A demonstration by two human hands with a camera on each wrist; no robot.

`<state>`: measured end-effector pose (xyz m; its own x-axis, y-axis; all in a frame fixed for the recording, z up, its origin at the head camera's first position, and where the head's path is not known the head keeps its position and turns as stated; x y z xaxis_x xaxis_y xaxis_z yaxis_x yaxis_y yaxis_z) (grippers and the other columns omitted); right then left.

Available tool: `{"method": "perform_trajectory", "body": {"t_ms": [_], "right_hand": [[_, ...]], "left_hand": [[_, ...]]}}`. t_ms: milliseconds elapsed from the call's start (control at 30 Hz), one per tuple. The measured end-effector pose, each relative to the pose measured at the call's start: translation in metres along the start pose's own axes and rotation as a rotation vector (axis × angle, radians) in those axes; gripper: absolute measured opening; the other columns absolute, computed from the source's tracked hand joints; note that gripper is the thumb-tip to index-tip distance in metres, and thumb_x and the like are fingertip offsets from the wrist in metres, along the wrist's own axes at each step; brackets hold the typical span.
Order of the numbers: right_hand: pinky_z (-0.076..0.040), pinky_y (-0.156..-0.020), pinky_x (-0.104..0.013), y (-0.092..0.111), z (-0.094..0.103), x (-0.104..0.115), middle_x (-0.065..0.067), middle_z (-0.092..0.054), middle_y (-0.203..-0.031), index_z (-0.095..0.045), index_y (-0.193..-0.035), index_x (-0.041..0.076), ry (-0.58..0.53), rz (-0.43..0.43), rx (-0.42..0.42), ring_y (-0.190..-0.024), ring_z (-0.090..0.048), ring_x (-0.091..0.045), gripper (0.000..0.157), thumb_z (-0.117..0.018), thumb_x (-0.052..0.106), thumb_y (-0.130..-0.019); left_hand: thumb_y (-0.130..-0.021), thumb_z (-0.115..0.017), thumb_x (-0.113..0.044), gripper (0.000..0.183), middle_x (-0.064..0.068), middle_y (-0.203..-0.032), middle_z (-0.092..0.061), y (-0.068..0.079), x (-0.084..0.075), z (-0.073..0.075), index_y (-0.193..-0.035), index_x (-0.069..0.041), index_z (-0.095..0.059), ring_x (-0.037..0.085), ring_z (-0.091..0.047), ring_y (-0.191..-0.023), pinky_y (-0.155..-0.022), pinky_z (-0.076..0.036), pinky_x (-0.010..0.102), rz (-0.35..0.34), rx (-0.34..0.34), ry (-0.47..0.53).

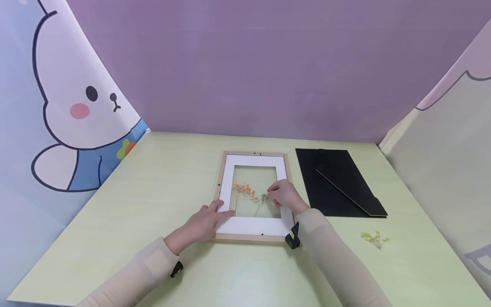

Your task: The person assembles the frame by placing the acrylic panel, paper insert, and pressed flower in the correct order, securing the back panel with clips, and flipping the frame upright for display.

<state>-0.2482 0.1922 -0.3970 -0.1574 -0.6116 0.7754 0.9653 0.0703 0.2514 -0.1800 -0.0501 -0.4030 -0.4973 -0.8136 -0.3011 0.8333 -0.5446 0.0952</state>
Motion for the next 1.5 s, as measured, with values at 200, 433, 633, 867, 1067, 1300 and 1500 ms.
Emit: {"method": "perform_trajectory", "body": {"t_ms": [200,433,633,867,1067,1300,1500], "right_hand": [[-0.049,-0.055,-0.027,0.001,0.001,-0.001,-0.011,-0.056,-0.070,-0.060,-0.107,-0.009,0.001,0.022,0.010,-0.056,-0.050,-0.014,0.022,-0.055,0.003,-0.090],[-0.049,-0.056,-0.028,0.008,0.008,-0.004,-0.014,-0.057,-0.075,-0.059,-0.109,-0.011,-0.019,0.044,-0.003,-0.059,-0.050,-0.015,0.024,-0.055,0.004,-0.090],[-0.050,-0.058,-0.028,0.016,0.018,-0.007,-0.016,-0.059,-0.082,-0.057,-0.110,-0.012,-0.024,0.051,-0.016,-0.062,-0.052,-0.016,0.026,-0.054,0.005,-0.090],[-0.051,-0.058,-0.029,0.020,0.026,-0.012,-0.013,-0.058,-0.079,-0.059,-0.109,-0.011,-0.005,0.061,-0.032,-0.062,-0.053,-0.017,0.025,-0.055,0.006,-0.090],[-0.051,-0.059,-0.030,0.024,0.033,-0.015,-0.011,-0.058,-0.075,-0.059,-0.109,-0.010,-0.024,0.069,-0.032,-0.061,-0.053,-0.017,0.026,-0.056,0.006,-0.090],[-0.052,-0.061,-0.032,0.030,0.044,-0.022,-0.013,-0.059,-0.077,-0.056,-0.112,-0.013,-0.039,0.083,-0.032,-0.064,-0.055,-0.017,0.030,-0.055,0.007,-0.090],[-0.052,-0.065,-0.032,0.036,0.056,-0.034,-0.017,-0.062,-0.095,-0.056,-0.114,-0.011,-0.033,0.075,-0.050,-0.071,-0.056,-0.019,0.033,-0.057,0.012,-0.091]], "left_hand": [[-0.079,-0.055,0.016,0.064,0.018,-0.138,-0.033,0.000,0.001,0.000,-0.132,-0.020,-0.051,0.035,-0.047,-0.089,-0.043,-0.037,0.024,-0.011,-0.012,-0.006],[-0.079,-0.054,0.016,0.065,0.018,-0.139,-0.032,-0.001,0.001,-0.002,-0.133,-0.020,-0.051,0.035,-0.047,-0.087,-0.042,-0.037,0.023,-0.012,-0.012,0.004],[-0.079,-0.055,0.015,0.065,0.017,-0.139,-0.032,-0.002,0.001,-0.002,-0.133,-0.021,-0.051,0.035,-0.047,-0.088,-0.043,-0.037,0.024,-0.001,-0.003,0.002],[-0.079,-0.054,0.016,0.065,0.017,-0.138,-0.032,-0.002,0.000,-0.001,-0.133,-0.020,-0.051,0.034,-0.046,-0.085,-0.043,-0.037,0.024,0.000,-0.001,0.001],[-0.080,-0.054,0.016,0.065,0.016,-0.139,-0.032,-0.003,0.001,-0.002,-0.133,-0.021,-0.050,0.033,-0.046,-0.086,-0.043,-0.036,0.024,0.010,0.005,0.004],[-0.081,-0.053,0.014,0.064,0.016,-0.140,-0.031,-0.003,0.001,-0.004,-0.133,-0.022,-0.050,0.036,-0.047,-0.091,-0.043,-0.037,0.024,0.014,0.007,0.004],[-0.081,-0.052,0.014,0.063,0.017,-0.139,-0.031,-0.003,0.002,-0.004,-0.133,-0.021,-0.050,0.036,-0.047,-0.089,-0.043,-0.036,0.024,-0.002,-0.002,0.003]]}}
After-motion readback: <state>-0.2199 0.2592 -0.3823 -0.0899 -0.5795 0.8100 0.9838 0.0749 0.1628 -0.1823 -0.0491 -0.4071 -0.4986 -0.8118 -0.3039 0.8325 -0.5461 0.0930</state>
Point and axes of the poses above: each hand's wrist, its own y-axis away from the middle knuckle, its own z-axis out of the back of the hand, x = y × z, the point moved 2 cm from there along -y, towards the middle knuckle
